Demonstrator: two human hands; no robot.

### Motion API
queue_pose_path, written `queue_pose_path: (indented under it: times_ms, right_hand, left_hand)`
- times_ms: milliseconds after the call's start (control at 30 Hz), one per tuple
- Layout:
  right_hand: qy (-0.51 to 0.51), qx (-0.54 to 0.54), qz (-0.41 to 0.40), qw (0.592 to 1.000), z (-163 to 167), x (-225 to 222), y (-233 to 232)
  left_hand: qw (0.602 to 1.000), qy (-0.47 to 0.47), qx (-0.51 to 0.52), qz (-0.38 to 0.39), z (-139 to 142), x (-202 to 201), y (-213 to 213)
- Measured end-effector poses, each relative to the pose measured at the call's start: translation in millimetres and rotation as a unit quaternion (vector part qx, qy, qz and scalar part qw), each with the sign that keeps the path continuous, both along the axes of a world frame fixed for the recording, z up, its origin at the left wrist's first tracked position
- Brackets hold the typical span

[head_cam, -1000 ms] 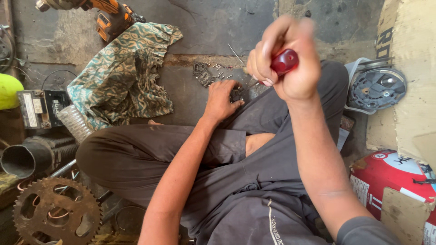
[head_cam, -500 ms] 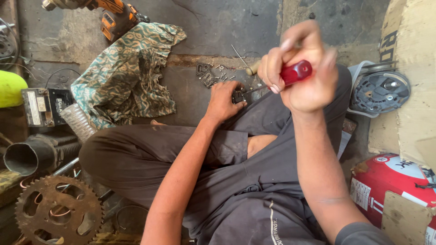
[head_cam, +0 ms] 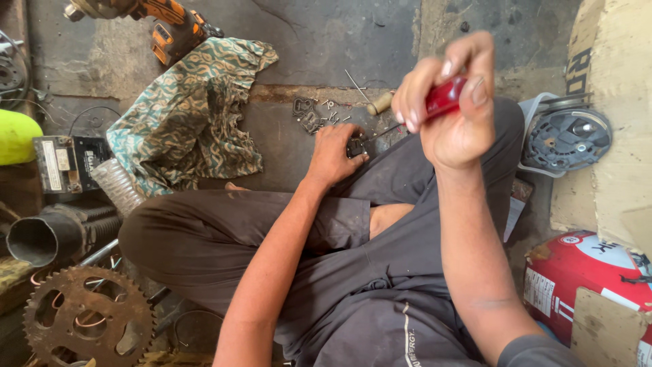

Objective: The person sits on the workshop floor with a small metal motorcycle component on their lap. They use a red-handled screwdriver to unscrew and manipulate fasteners on the part, repositioning it and handling small screws and brackets on the floor beside them throughout the clip.

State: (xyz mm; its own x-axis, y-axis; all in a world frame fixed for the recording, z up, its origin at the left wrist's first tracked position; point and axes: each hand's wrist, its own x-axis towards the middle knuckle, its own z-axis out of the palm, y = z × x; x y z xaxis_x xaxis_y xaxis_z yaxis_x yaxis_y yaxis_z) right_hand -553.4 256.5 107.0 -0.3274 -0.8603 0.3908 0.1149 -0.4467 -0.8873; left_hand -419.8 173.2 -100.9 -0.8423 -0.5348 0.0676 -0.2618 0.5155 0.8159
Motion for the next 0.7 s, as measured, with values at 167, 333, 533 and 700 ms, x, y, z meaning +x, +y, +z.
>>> queue_pose_path:
  times_ms: [167,333,533,700]
  right_hand:
    - [-0.01,0.02,0.022,0.999,2,-5,3]
    - [-0.018,-0.008,0.013,1.0,-1,-2,-3]
    - [0.018,0.015,0.013,1.0,2,-2,1]
    - [-0.036,-0.014,0.047,0.998,0,-3,-6]
  left_hand:
    - [0.999,0.03,0.009,-0.006,4,4,1]
    - [0.998,0.05,-0.029,-0.029,-1,5,2]
    - [0.999,0.038,-0.008,-0.028,-12,4,1]
    - [0.998,0.046,-0.012,-0.028,-13,4,4]
